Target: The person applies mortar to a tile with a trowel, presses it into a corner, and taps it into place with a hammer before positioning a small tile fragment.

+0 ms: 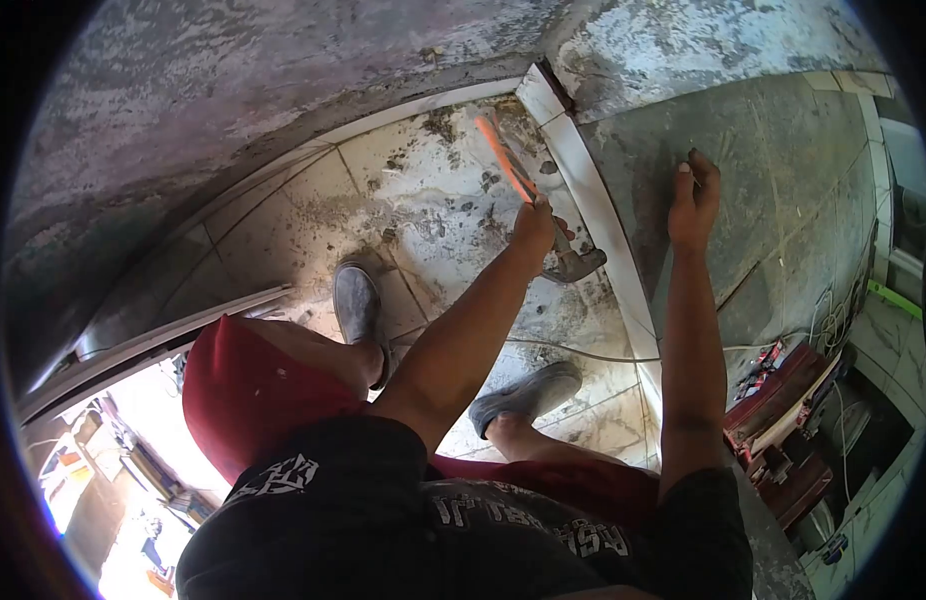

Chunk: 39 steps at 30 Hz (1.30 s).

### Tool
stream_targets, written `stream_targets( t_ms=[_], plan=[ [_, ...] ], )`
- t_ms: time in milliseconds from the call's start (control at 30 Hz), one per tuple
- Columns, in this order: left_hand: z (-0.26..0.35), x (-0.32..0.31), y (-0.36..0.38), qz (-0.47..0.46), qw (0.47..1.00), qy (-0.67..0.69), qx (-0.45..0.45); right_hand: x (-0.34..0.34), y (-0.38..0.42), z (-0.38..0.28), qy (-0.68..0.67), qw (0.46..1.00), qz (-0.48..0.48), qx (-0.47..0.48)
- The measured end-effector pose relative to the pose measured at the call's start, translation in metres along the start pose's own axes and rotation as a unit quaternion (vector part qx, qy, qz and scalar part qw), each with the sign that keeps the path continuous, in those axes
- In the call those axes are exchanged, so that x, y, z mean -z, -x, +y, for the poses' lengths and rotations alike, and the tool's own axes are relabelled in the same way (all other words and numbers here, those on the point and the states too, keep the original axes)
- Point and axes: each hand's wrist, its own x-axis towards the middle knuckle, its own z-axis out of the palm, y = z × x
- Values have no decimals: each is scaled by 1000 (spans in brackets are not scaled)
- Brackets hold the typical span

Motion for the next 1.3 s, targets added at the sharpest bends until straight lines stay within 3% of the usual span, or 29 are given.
stream_targets(
  t_ms=[233,433,633,733,933,1133,1300],
  plan=[
    [-14,-9,-17,13,998,29,-45,-5,4,19,-34,999,5,28],
    [-7,-6,-22,-65,998,-2,-2,-5,3,25,-76,997,9,5],
    [-22,-2,-25,4,998,27,-60,-3,3,31,-69,997,3,16],
    [-11,-4,-20,-72,997,-23,5,-3,3,33,-67,998,5,17],
    [-23,-11,-24,-24,998,18,-63,-3,2,37,-93,995,5,40],
    [-23,-8,-23,-87,996,23,-14,-1,2,33,-77,997,1,25],
    [-16,-8,-21,-24,998,-5,-58,-1,2,35,-95,995,-1,34]
  ],
)
